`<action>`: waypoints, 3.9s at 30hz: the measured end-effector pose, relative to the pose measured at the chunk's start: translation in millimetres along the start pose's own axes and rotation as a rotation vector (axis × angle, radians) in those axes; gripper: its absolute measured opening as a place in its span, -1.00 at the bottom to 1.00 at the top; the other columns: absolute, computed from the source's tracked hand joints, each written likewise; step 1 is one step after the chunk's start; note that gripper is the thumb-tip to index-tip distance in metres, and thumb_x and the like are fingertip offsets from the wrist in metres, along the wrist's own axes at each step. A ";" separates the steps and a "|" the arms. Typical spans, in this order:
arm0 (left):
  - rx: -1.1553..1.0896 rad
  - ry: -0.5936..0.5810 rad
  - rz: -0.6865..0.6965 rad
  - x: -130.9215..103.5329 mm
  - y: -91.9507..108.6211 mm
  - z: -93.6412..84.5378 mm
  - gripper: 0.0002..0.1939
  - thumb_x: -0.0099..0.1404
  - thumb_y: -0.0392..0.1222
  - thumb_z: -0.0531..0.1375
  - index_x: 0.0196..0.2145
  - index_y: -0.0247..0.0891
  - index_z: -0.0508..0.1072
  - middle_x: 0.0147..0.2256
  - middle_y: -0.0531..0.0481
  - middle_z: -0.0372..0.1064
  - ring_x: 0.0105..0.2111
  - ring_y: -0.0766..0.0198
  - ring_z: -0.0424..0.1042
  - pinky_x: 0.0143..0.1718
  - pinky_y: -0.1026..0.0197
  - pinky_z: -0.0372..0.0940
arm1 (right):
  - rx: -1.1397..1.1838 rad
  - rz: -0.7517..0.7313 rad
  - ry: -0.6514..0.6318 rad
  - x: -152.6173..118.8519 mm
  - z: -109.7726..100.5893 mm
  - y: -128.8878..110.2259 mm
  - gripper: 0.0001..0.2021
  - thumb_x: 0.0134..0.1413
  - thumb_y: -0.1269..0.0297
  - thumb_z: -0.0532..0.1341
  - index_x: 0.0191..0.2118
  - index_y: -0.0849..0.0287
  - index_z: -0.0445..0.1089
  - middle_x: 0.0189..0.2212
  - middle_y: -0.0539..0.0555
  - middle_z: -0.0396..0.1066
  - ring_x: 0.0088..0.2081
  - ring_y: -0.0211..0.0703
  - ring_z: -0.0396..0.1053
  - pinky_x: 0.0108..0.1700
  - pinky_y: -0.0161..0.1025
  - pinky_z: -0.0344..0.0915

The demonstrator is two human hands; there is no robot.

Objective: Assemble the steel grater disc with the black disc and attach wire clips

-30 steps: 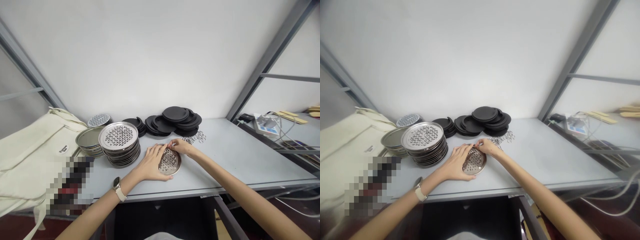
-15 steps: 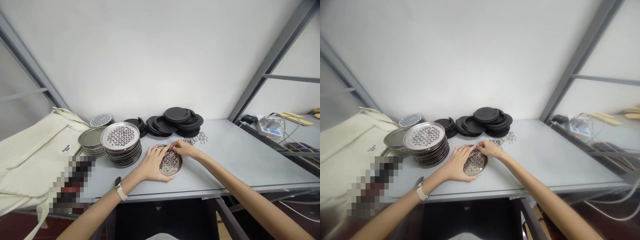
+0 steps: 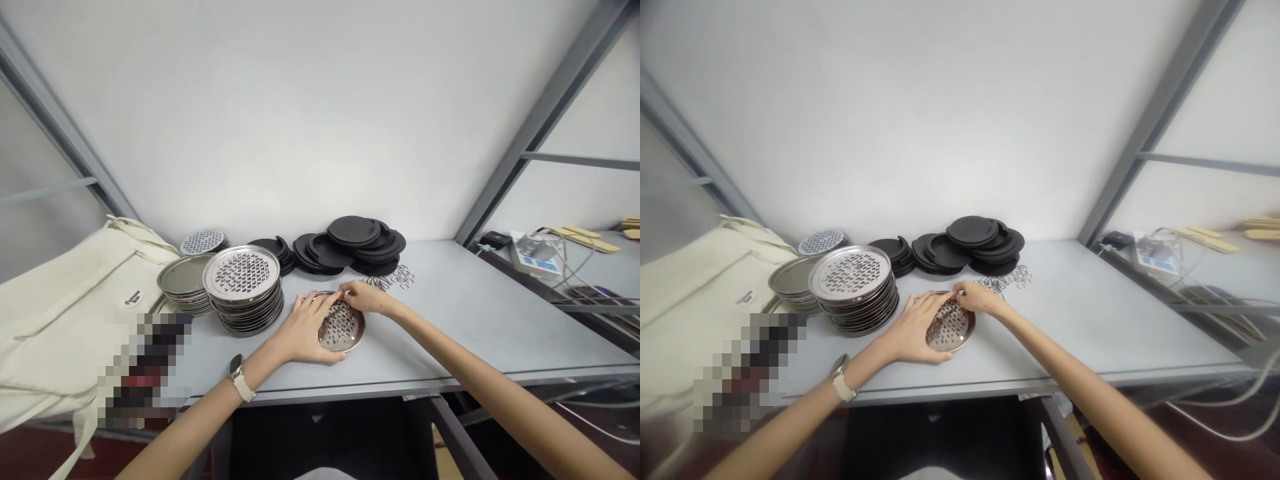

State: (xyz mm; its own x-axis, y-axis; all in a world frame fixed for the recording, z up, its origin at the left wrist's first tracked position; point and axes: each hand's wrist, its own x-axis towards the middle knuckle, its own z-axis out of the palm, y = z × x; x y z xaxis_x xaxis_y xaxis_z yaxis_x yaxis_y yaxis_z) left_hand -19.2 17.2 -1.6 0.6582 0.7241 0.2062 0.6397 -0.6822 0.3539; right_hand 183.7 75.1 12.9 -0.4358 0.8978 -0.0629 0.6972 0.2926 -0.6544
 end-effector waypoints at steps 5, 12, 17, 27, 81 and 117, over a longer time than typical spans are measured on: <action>0.006 -0.019 0.006 0.2 -0.7 1.3 0.22 -0.10 0.33 0.27 0.33 -0.15 -0.26 0.25 -0.18 -0.02 0.25 -0.25 -0.12 0.19 -0.25 -0.18 | 0.031 -0.026 -0.028 0.2 -1.0 8.5 -0.78 -0.05 0.48 0.07 -0.40 0.21 0.47 -0.44 0.02 0.50 -0.40 -0.20 0.40 -0.32 -0.34 0.27; -0.002 0.006 -0.011 0.2 1.5 0.7 0.26 -0.15 0.33 0.29 0.33 -0.13 -0.26 0.21 -0.22 0.00 0.19 -0.25 -0.02 0.17 -0.23 -0.11 | 0.021 -0.010 -0.018 -1.3 0.7 8.5 -0.78 -0.10 0.51 0.07 -0.40 0.20 0.46 -0.49 0.01 0.48 -0.45 -0.23 0.37 -0.37 -0.35 0.25; -0.003 -0.002 0.020 1.2 3.1 -0.5 0.26 -0.13 0.30 0.30 0.34 -0.12 -0.31 0.21 -0.22 -0.02 0.20 -0.20 -0.04 0.17 -0.21 -0.13 | 0.000 -0.005 -0.001 -4.7 0.9 2.5 -0.79 -0.10 0.53 0.08 -0.41 0.20 0.45 -0.54 -0.02 0.43 -0.49 -0.26 0.31 -0.37 -0.36 0.21; -0.034 0.007 0.047 0.6 3.2 -3.8 0.25 -0.12 0.30 0.30 0.33 -0.12 -0.31 0.20 -0.20 -0.01 0.19 -0.15 -0.02 0.17 -0.19 -0.09 | -0.064 -0.019 -0.007 -5.4 -1.3 2.5 -0.78 -0.08 0.52 0.07 -0.41 0.19 0.45 -0.51 -0.01 0.46 -0.47 -0.25 0.35 -0.40 -0.37 0.21; 0.004 0.032 0.018 0.2 1.5 3.6 0.33 -0.14 0.32 0.29 0.33 -0.14 -0.45 0.22 -0.20 -0.01 0.18 -0.16 0.00 0.17 -0.20 -0.12 | -0.223 -0.089 -0.003 -12.3 1.4 -2.1 -0.74 -0.05 0.54 0.05 -0.34 0.26 0.47 -0.42 0.12 0.52 -0.43 -0.20 0.40 -0.38 -0.36 0.20; 0.029 0.021 -0.012 -1.0 -5.6 0.3 0.24 -0.05 0.35 0.23 0.34 -0.18 -0.38 0.21 -0.26 -0.03 0.22 -0.14 -0.05 0.20 -0.19 -0.18 | -0.219 -0.332 0.555 -11.1 15.1 10.9 -0.84 0.14 0.42 -0.03 -0.37 0.13 0.24 -0.47 0.06 0.24 -0.34 -0.08 0.23 -0.22 -0.20 0.18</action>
State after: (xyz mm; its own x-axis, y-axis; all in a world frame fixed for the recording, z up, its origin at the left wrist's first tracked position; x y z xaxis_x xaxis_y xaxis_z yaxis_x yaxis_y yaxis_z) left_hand -23.4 20.2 -4.0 0.6420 0.7339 0.2218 0.6590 -0.6761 0.3296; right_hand 187.6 63.3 -4.9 -0.3307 0.7676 0.5490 0.7016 0.5891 -0.4009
